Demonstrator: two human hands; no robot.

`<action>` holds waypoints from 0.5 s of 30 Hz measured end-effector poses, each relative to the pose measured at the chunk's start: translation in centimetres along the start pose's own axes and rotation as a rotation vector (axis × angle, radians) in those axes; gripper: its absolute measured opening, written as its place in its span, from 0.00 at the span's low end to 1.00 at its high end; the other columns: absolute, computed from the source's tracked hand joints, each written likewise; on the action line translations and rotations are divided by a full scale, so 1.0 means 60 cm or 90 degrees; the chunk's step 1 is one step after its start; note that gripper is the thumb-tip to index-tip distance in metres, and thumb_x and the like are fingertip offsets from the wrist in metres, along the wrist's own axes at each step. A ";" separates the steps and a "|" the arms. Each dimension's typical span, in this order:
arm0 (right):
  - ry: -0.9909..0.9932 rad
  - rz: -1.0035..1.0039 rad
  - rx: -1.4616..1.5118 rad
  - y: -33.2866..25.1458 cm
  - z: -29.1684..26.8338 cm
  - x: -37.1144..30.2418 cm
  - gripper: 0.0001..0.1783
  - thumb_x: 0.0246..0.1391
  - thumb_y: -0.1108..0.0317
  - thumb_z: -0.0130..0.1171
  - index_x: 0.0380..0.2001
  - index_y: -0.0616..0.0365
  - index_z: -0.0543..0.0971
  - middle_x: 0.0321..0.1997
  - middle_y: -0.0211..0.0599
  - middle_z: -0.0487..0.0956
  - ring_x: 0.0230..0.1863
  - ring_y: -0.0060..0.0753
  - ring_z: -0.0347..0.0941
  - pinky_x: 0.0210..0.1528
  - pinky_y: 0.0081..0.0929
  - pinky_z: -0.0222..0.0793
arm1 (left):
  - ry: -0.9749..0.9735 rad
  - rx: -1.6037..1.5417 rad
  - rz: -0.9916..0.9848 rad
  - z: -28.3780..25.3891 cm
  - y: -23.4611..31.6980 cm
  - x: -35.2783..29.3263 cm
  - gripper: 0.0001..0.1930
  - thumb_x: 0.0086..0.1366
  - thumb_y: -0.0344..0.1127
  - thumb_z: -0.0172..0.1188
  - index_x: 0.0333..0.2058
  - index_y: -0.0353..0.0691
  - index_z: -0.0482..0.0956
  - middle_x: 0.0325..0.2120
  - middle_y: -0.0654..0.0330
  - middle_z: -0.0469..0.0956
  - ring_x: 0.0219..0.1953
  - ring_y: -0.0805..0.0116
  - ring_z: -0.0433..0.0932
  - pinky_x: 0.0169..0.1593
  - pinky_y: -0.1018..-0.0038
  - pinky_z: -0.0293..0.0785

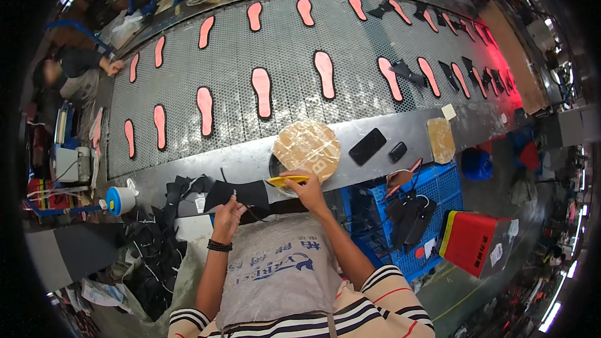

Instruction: The worker is applying glue to black shoe components using a brush and placing them onto a moving assembly line conveyor.

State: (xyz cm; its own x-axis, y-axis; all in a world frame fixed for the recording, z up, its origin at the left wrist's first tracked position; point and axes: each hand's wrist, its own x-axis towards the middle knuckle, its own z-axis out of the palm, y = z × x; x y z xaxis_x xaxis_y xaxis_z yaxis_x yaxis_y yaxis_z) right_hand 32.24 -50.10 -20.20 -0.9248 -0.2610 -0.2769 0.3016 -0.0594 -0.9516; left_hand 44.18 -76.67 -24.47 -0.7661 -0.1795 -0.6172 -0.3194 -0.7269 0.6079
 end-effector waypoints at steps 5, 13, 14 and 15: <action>-0.077 -0.182 -0.158 -0.024 0.009 0.014 0.11 0.53 0.80 0.64 0.41 0.62 0.85 0.38 0.40 0.84 0.39 0.32 0.79 0.43 0.25 0.72 | 0.060 0.129 -0.019 0.088 0.031 -0.018 0.15 0.73 0.32 0.56 0.24 0.38 0.71 0.25 0.59 0.74 0.30 0.67 0.79 0.41 0.63 0.82; -0.068 -0.222 -0.190 -0.011 0.001 -0.003 0.11 0.51 0.79 0.65 0.39 0.61 0.85 0.38 0.40 0.84 0.41 0.38 0.78 0.45 0.30 0.71 | 0.102 0.044 0.018 0.074 -0.010 -0.001 0.15 0.74 0.31 0.55 0.24 0.41 0.70 0.21 0.66 0.67 0.22 0.76 0.66 0.28 0.73 0.69; -0.030 -0.262 -0.209 -0.014 0.001 -0.007 0.10 0.51 0.79 0.65 0.39 0.61 0.85 0.37 0.39 0.84 0.41 0.39 0.78 0.46 0.31 0.71 | 0.113 0.046 0.024 0.078 -0.016 -0.001 0.16 0.74 0.31 0.55 0.23 0.42 0.69 0.21 0.66 0.67 0.22 0.76 0.66 0.28 0.73 0.69; -0.028 -0.260 -0.213 -0.021 0.000 -0.008 0.10 0.51 0.79 0.65 0.39 0.61 0.85 0.37 0.39 0.84 0.41 0.39 0.78 0.46 0.31 0.71 | 0.120 0.049 0.029 0.090 -0.017 -0.002 0.17 0.74 0.31 0.55 0.23 0.42 0.67 0.21 0.66 0.66 0.22 0.76 0.66 0.28 0.73 0.69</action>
State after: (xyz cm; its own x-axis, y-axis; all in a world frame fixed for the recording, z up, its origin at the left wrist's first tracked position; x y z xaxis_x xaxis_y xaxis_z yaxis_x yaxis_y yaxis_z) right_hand 32.32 -49.91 -18.89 -0.9385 -0.3220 0.1246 -0.1786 0.1440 -0.9733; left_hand 41.58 -72.33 -22.34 -0.6651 -0.3379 -0.6660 -0.3334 -0.6637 0.6696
